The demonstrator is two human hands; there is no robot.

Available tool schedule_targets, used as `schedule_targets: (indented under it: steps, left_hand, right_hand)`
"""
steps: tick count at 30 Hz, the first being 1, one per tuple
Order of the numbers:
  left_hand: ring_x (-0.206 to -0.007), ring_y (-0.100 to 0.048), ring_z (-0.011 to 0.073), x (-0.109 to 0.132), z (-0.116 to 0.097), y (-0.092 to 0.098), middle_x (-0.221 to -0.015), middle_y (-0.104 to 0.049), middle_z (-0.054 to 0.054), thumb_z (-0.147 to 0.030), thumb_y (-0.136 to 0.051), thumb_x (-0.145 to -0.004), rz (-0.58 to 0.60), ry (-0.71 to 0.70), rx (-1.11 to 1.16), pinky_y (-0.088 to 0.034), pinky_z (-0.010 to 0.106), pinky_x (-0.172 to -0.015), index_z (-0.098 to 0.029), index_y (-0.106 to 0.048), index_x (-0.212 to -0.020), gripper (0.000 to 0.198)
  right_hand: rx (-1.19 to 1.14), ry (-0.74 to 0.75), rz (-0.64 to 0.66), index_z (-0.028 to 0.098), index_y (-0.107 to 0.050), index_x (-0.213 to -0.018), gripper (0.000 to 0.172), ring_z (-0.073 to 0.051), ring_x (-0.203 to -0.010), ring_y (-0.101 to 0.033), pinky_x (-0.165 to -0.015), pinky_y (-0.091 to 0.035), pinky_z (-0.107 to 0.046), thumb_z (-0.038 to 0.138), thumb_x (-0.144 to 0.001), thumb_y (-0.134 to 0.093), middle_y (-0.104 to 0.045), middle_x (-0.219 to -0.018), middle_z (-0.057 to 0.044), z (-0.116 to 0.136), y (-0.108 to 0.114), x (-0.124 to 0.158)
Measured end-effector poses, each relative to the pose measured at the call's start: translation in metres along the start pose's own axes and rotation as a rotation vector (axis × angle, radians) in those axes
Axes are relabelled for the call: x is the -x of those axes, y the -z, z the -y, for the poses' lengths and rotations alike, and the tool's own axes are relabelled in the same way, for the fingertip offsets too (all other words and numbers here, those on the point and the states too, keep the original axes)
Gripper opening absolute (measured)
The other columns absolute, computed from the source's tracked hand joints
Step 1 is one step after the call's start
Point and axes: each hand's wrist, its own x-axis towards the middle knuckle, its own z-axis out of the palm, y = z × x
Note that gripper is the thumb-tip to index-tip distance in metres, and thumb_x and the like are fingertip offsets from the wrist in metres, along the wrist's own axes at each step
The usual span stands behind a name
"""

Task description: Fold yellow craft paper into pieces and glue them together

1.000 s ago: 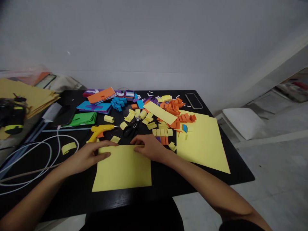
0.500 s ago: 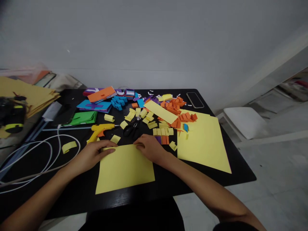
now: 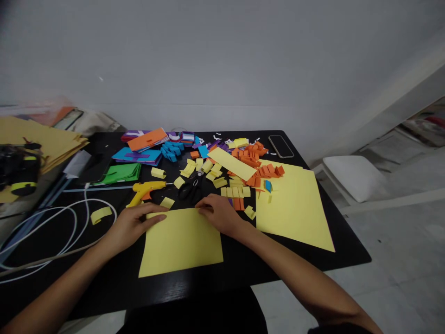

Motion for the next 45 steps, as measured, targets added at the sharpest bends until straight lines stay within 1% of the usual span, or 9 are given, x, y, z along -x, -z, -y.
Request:
schedule_targets:
  steps: [3, 10, 18, 21, 25, 28, 31, 37, 45]
  left_hand:
    - [-0.078, -0.072, 0.0189, -0.001, 0.002, -0.001, -0.1, -0.081, 0.002, -0.046, -0.069, -0.094, -0.05, 0.018, 0.021, -0.053, 0.027, -0.063, -0.026, -0.08, -0.105, 0.026]
    - [-0.09, -0.074, 0.0208, -0.001, 0.006, -0.002, -0.099, -0.08, 0.003, -0.043, -0.068, -0.094, -0.035, -0.005, 0.099, -0.055, 0.03, -0.078, -0.026, -0.08, -0.104, 0.023]
    - [-0.085, -0.075, 0.0205, -0.003, -0.001, 0.005, -0.096, -0.081, 0.003, -0.043, -0.07, -0.094, -0.067, -0.027, 0.093, -0.057, 0.029, -0.076, -0.025, -0.081, -0.101, 0.023]
    - [-0.09, -0.076, 0.0209, -0.002, -0.019, 0.017, -0.102, -0.081, 0.003, -0.037, -0.071, -0.094, -0.185, -0.103, 0.032, -0.059, 0.03, -0.079, -0.025, -0.08, -0.103, 0.018]
    - [-0.092, -0.074, 0.0186, 0.009, -0.063, 0.039, -0.099, -0.08, 0.0, -0.018, -0.07, -0.093, -0.41, -0.337, -0.086, -0.059, 0.033, -0.085, -0.028, -0.078, -0.105, 0.017]
    - [-0.093, -0.074, 0.0201, 0.02, -0.084, 0.043, -0.099, -0.078, 0.0, -0.01, -0.072, -0.089, -0.514, -0.498, -0.13, -0.06, 0.037, -0.083, -0.028, -0.075, -0.108, 0.027]
    - [-0.1, -0.075, 0.0231, 0.032, -0.073, 0.026, -0.105, -0.079, 0.001, -0.013, -0.067, -0.093, -0.405, -0.412, -0.181, -0.061, 0.043, -0.09, -0.029, -0.072, -0.108, 0.023]
    - [-0.106, -0.072, 0.0212, 0.058, -0.02, -0.024, -0.112, -0.077, 0.007, -0.016, -0.06, -0.099, -0.172, -0.342, -0.256, -0.059, 0.038, -0.093, -0.022, -0.07, -0.112, 0.017]
    - [-0.104, -0.071, 0.022, 0.063, -0.022, -0.026, -0.114, -0.076, 0.008, -0.02, -0.059, -0.101, -0.08, -0.321, -0.371, -0.056, 0.038, -0.092, -0.019, -0.071, -0.116, 0.019]
  right_hand:
    - [-0.043, -0.033, -0.023, 0.02, -0.079, -0.094, 0.016, -0.019, -0.091, -0.072, -0.083, -0.055, -0.032, 0.008, -0.086, -0.072, -0.077, -0.095, -0.005, 0.0, 0.003, 0.001]
    - [-0.145, -0.087, -0.048, 0.021, -0.08, -0.094, 0.013, -0.02, -0.092, -0.074, -0.082, -0.057, -0.032, 0.013, -0.087, -0.072, -0.079, -0.096, -0.005, 0.001, 0.004, 0.006]
    - [-0.175, -0.057, -0.072, 0.022, -0.08, -0.094, 0.011, -0.02, -0.09, -0.075, -0.082, -0.058, -0.032, 0.017, -0.087, -0.074, -0.079, -0.095, -0.004, 0.009, 0.013, 0.004]
    - [-0.158, 0.084, -0.161, 0.022, -0.08, -0.095, 0.011, -0.019, -0.087, -0.074, -0.08, -0.058, -0.031, 0.016, -0.089, -0.074, -0.078, -0.092, -0.004, 0.024, 0.025, 0.007]
    - [-0.019, 0.491, -0.392, 0.024, -0.077, -0.111, 0.025, -0.015, -0.086, -0.07, -0.076, -0.058, -0.028, 0.009, -0.096, -0.064, -0.071, -0.097, -0.005, 0.053, 0.05, 0.022]
    - [0.117, 0.65, -0.398, 0.029, -0.072, -0.123, 0.039, -0.018, -0.091, -0.068, -0.079, -0.06, -0.033, 0.005, -0.095, -0.06, -0.067, -0.097, -0.005, 0.062, 0.059, 0.038]
    - [0.203, 0.595, -0.268, 0.03, -0.069, -0.125, 0.04, -0.021, -0.095, -0.067, -0.085, -0.059, -0.038, 0.005, -0.095, -0.058, -0.067, -0.098, -0.006, 0.049, 0.044, 0.053]
    - [0.307, 0.466, -0.039, 0.017, -0.07, -0.111, 0.027, -0.021, -0.094, -0.063, -0.086, -0.059, -0.038, 0.005, -0.097, -0.05, -0.067, -0.097, -0.01, 0.008, -0.01, 0.072]
    - [0.344, 0.462, -0.018, 0.016, -0.07, -0.11, 0.016, -0.025, -0.114, -0.068, -0.1, -0.058, -0.042, 0.018, -0.102, -0.056, -0.074, -0.118, -0.012, 0.011, -0.023, 0.068]
